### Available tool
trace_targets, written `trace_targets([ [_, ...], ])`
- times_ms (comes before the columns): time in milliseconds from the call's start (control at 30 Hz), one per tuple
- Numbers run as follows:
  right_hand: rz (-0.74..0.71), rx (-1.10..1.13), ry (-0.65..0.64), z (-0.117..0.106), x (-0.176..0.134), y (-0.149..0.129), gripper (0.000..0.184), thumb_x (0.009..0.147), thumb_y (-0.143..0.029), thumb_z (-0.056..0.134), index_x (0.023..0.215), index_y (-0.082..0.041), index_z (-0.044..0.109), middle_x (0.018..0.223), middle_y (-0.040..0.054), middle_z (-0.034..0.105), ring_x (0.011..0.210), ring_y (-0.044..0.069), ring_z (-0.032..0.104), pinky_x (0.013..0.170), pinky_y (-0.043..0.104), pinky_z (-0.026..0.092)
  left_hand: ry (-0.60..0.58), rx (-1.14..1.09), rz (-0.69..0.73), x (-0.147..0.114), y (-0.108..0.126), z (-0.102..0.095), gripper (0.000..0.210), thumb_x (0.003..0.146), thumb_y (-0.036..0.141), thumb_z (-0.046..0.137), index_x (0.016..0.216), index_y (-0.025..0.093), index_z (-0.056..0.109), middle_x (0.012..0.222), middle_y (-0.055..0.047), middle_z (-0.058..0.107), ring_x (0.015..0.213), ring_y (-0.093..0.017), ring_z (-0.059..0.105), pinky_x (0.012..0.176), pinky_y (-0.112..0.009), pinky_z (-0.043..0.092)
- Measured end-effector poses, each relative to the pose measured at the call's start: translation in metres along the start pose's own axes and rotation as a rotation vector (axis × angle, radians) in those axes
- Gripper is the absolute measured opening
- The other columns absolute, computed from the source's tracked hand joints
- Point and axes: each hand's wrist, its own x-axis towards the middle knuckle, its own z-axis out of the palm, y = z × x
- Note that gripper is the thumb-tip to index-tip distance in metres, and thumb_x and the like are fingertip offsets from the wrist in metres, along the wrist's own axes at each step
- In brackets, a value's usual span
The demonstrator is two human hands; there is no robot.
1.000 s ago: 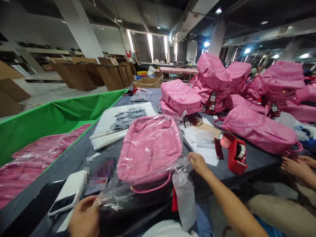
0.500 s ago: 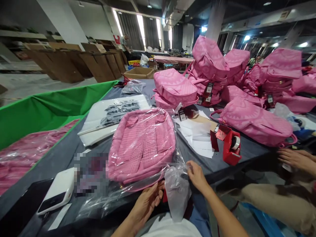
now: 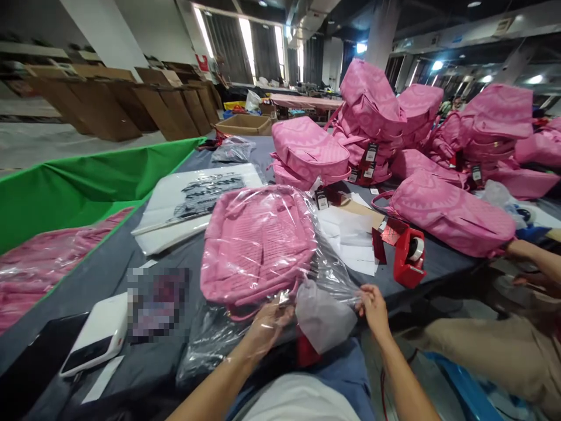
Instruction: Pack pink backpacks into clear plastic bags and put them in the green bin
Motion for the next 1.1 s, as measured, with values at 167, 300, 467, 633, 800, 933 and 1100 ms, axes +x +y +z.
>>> trace_targets([
  [167,0.242,0.002,-0.093,-0.012,-0.037,-0.007,0.070,0.064,-0.091,0.059,0.063,-0.022,0.046,0.046,-0.0030,0.048,0.038,0.008,0.039,0.038,0.021,0.026,-0.026,0.457,0.183,-0.025,-0.024,-0.030,0.050,0.078,0.065,0.075,0.084,0.015,0.076,0.076,-0.007,0.071,0.069,-0.018,0.063,0.068,-0.030,0.052],
  [300,0.281,0.009,-0.553,0.009,-0.088,-0.019,0.066,0.083,-0.084,0.048,0.072,-0.019,0.057,0.053,-0.0006,0.055,0.039,0.009,0.042,0.038,0.020,0.029,-0.040,1.101,0.729,-0.045,-0.039,-0.056,0.037,0.099,0.043,0.056,0.127,0.023,0.070,0.129,-0.013,0.070,0.120,-0.030,0.064,0.105,-0.047,0.049],
  [467,-0.561,-0.404,-0.241,0.056,-0.076,-0.034,0.036,0.098,-0.040,0.058,0.128,-0.022,0.066,0.112,0.0133,0.069,0.104,0.025,0.067,0.093,0.042,0.059,0.094,1.747,0.913,-0.043,-0.045,-0.069,0.033,0.100,0.027,0.051,0.126,0.015,0.068,0.115,-0.019,0.072,0.105,-0.032,0.067,0.096,-0.050,0.050],
  [633,-0.883,-0.497,-0.237,0.068,-0.047,-0.050,0.039,0.102,-0.030,0.052,0.139,-0.022,0.059,0.135,0.0148,0.064,0.126,0.027,0.062,0.105,0.046,0.055,-0.163,1.698,0.941,-0.047,-0.038,-0.095,0.031,0.100,0.014,0.043,0.112,0.021,0.070,0.099,-0.009,0.071,0.094,-0.023,0.067,0.091,-0.039,0.054],
  [800,-1.196,-0.408,-0.438,0.046,-0.091,-0.023,0.022,0.099,-0.025,0.050,0.091,-0.021,0.070,0.075,0.0047,0.069,0.073,0.018,0.066,0.069,0.031,0.054,-0.316,1.666,0.673,-0.062,-0.034,-0.123,0.024,0.097,0.025,0.056,0.111,0.026,0.075,0.112,-0.009,0.076,0.105,-0.029,0.072,0.099,-0.046,0.055],
  [933,-0.957,-0.676,-0.498,0.037,-0.106,0.014,0.033,0.102,-0.032,0.046,0.088,-0.020,0.073,0.062,0.0027,0.064,0.053,0.015,0.058,0.054,0.027,0.044,-0.260,1.298,0.603,-0.062,-0.035,-0.107,0.032,0.099,0.040,0.054,0.125,0.029,0.071,0.122,-0.009,0.075,0.112,-0.028,0.070,0.102,-0.042,0.055],
  [1100,-0.607,-0.551,-0.195,0.030,-0.082,-0.003,0.055,0.105,-0.037,0.043,0.155,-0.014,0.042,0.070,0.0016,0.066,0.054,0.017,0.060,0.060,0.028,0.051,-0.154,0.888,0.450,-0.048,-0.047,-0.057,0.042,0.095,0.043,0.055,0.129,0.022,0.068,0.107,-0.010,0.077,0.094,-0.025,0.073,0.094,-0.038,0.057],
])
